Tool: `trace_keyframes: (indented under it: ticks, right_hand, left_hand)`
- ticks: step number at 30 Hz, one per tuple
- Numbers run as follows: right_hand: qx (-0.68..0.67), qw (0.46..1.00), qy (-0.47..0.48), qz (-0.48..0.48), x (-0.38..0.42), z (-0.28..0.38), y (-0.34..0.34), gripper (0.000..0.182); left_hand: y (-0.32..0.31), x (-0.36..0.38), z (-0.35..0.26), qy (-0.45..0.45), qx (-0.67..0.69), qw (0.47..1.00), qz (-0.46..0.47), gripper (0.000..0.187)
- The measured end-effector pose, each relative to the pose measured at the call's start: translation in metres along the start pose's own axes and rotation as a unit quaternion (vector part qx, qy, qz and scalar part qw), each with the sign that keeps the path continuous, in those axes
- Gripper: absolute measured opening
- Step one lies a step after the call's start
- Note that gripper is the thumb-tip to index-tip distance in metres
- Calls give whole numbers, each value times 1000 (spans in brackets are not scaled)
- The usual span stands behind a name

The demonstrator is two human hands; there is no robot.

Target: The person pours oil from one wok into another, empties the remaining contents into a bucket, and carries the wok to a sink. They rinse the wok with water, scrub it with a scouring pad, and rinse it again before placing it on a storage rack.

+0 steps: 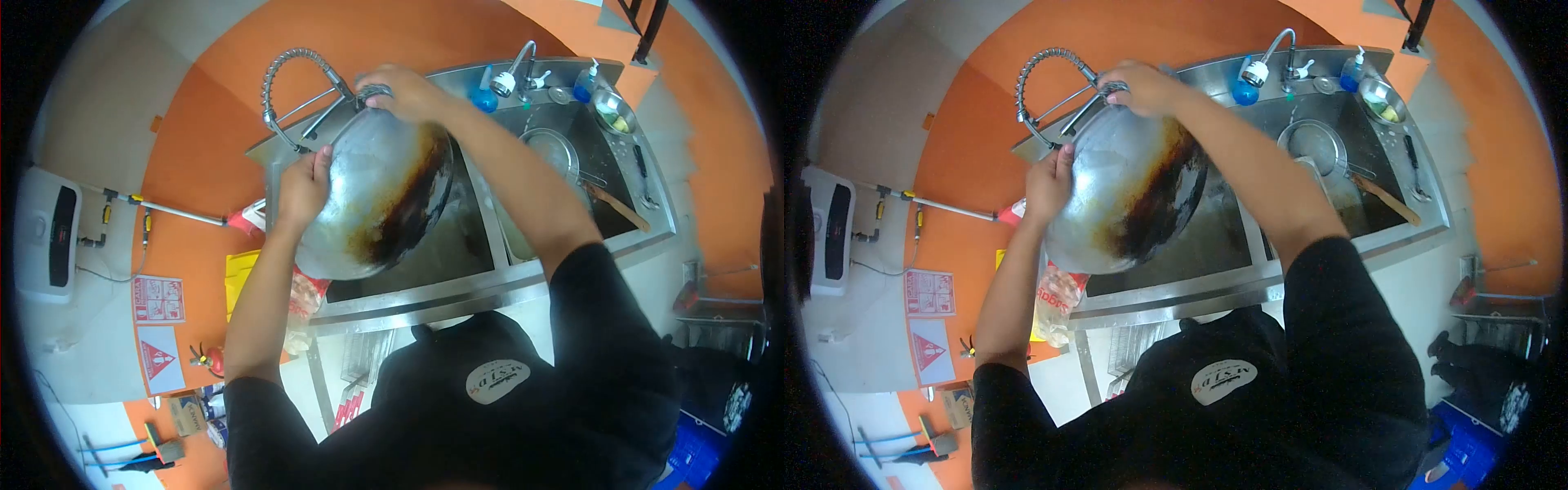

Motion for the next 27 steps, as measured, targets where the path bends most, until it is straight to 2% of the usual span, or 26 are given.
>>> trace_keyframes:
  ticks: [2,4,6,10,14,16,17,19,20,24,26,27]
  right_hand:
    - [-89,963,-24,-252,38,-11,-13,31]
    - [-95,926,-118,-346,73,-28,-43,32]
    - [-154,885,-262,-352,105,-41,-70,35]
    - [-154,844,-324,-399,140,-54,-120,37]
    - [-130,825,-354,-421,150,-53,-138,36]
    - [-191,787,-412,-417,150,-49,-140,36]
    - [-174,787,-416,-420,148,-51,-142,36]
    - [-100,835,-377,-388,145,-52,-149,31]
    - [-94,835,-380,-386,144,-51,-156,31]
    - [-57,881,-309,-353,119,-5,-184,24]
    - [-46,933,-223,-277,106,15,-212,27]
    - [-43,932,-231,-276,101,22,-218,27]
  left_hand:
    - [-14,-1,8,19,-20,1000,11,48]
    - [-25,-4,9,37,-36,998,27,48]
    - [-37,-5,6,20,-5,999,38,49]
    - [-54,-19,19,31,-32,996,77,49]
    - [-81,-34,65,21,39,992,122,51]
    - [-95,-39,87,14,62,988,138,52]
    - [-108,-43,104,13,74,985,156,54]
    - [-118,-44,111,-1,77,979,188,58]
    - [-123,-44,115,-2,84,978,190,58]
    - [-153,-46,136,24,138,962,237,61]
    - [-164,-47,139,32,151,956,249,62]
    - [-165,-47,137,32,146,957,247,59]
Point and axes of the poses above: each hand's wrist, its own x-axis away from the middle knuckle, its own y-axis out of the back of the hand, z = x × y, the point moved 2 cm from there along -x, towards the middle knuckle, and after that the axes turned 6 degrees about -y, right-handed, at the moved point
